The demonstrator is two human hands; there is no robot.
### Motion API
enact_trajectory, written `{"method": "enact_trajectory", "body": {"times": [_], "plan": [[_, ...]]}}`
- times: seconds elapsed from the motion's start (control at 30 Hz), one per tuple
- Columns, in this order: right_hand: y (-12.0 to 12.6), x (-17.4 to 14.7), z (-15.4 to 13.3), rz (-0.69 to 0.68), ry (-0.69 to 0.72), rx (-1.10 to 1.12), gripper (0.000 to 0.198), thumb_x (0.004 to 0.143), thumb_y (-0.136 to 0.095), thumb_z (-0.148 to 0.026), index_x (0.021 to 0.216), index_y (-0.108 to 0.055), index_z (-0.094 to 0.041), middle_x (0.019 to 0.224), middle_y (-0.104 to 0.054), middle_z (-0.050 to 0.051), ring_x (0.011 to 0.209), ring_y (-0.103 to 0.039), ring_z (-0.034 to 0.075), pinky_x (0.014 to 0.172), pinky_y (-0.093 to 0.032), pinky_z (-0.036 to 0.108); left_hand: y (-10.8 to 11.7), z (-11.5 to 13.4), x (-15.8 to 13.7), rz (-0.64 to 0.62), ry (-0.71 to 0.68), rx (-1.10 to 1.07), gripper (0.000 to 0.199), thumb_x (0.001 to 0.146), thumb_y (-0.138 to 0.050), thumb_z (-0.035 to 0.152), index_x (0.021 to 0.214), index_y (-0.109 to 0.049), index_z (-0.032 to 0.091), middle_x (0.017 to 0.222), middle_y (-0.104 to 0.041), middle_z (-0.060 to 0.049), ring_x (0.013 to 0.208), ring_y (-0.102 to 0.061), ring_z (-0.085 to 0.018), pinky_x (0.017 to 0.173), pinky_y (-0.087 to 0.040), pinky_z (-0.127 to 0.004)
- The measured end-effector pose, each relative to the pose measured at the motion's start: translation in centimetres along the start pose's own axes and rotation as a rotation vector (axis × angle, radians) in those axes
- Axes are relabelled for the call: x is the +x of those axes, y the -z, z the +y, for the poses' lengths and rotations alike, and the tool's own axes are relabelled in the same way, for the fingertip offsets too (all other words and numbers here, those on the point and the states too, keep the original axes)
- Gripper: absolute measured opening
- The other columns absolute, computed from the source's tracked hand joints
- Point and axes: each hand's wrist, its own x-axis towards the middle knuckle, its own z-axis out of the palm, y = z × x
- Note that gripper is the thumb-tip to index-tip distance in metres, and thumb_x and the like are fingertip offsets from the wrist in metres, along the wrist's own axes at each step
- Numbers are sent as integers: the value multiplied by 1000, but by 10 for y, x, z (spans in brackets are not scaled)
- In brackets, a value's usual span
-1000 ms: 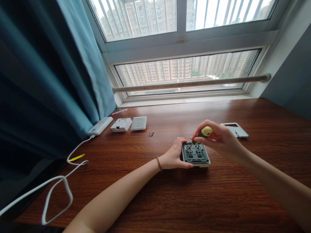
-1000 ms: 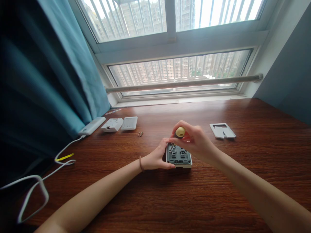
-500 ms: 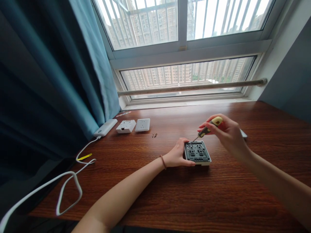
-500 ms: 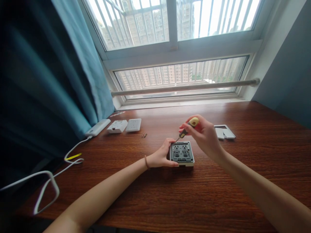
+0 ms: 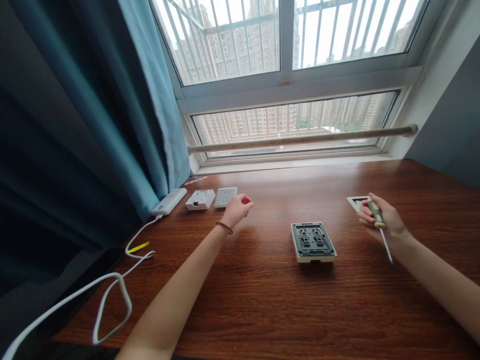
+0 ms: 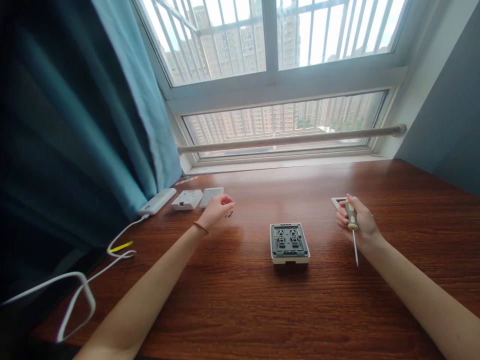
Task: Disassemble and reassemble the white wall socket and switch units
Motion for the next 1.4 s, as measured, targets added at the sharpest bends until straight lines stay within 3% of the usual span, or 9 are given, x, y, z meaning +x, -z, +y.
{"method": "enact_trajectory", "body": {"times": [0.13,0.37,0.53,0.6,0.73,0.87,1.0,1.17,1.4], "plan": [[-1,1,-6,20,-4,-28,32,80,-49,-49,62,-53,-23,50,-32,-3,38,-27,9,40,-15,31,9,-39,11,-69,140,160,15,69,-65,23,58,-59,13,58,-58,-2,66,-58,-19,63,-44,-30],[0,2,-7,-16,6,-56,34,82,-45,-51,63,-53,-24,50,-31,-3,37,-25,9,40,-14,31,1,-53,8,-218,261,298,28,86,-50,35,101,-56,12,99,-59,-4,86,-59,-18,74,-50,-34],[-3,-1,-11,-28,2,-56,33,82,-45,-51,65,-51,-23,51,-31,-4,38,-27,9,40,-16,30,6,-49,9,-125,254,276,21,70,-65,27,58,-60,11,53,-54,-1,67,-59,-20,61,-43,-28],[-4,-2,-13,-15,-18,-28,32,82,-46,-49,65,-50,-23,51,-33,-4,39,-28,8,41,-17,29,10,-40,10,-74,216,217,20,63,-65,21,47,-56,14,43,-49,-1,63,-58,-20,58,-39,-27],[-6,-4,-15,8,-75,74,32,82,-47,-44,61,-48,-21,48,-33,-5,38,-28,7,40,-19,26,7,-1,1,-39,88,4,9,65,-57,23,62,-60,15,60,-60,-2,64,-56,-16,58,-39,-24],[-5,-2,-14,9,-98,93,30,81,-47,-42,60,-45,-21,44,-34,-6,34,-26,7,36,-18,23,-22,49,-34,-110,-20,-222,18,71,-53,32,74,-58,15,67,-61,0,62,-55,-12,58,-42,-22],[-1,4,-11,27,-96,133,31,79,-46,-42,58,-43,-20,37,-34,-7,29,-22,6,31,-14,20,-59,83,-62,-293,-134,-570,17,72,-61,32,75,-60,15,69,-58,-1,65,-52,-12,62,-43,-24],[3,8,-8,17,-94,223,29,79,-47,-38,58,-45,-19,36,-37,-6,27,-25,5,29,-17,18,-82,103,-55,-240,-349,-468,8,70,-67,28,70,-69,20,91,-58,-4,94,-51,-19,88,-38,-33],[4,10,-7,17,-97,270,29,79,-49,-36,56,-45,-18,34,-40,-5,26,-28,5,28,-17,17,-97,111,-47,-234,-317,-284,3,66,-73,28,68,-72,29,107,-59,1,112,-40,-24,99,-28,-42]]}}
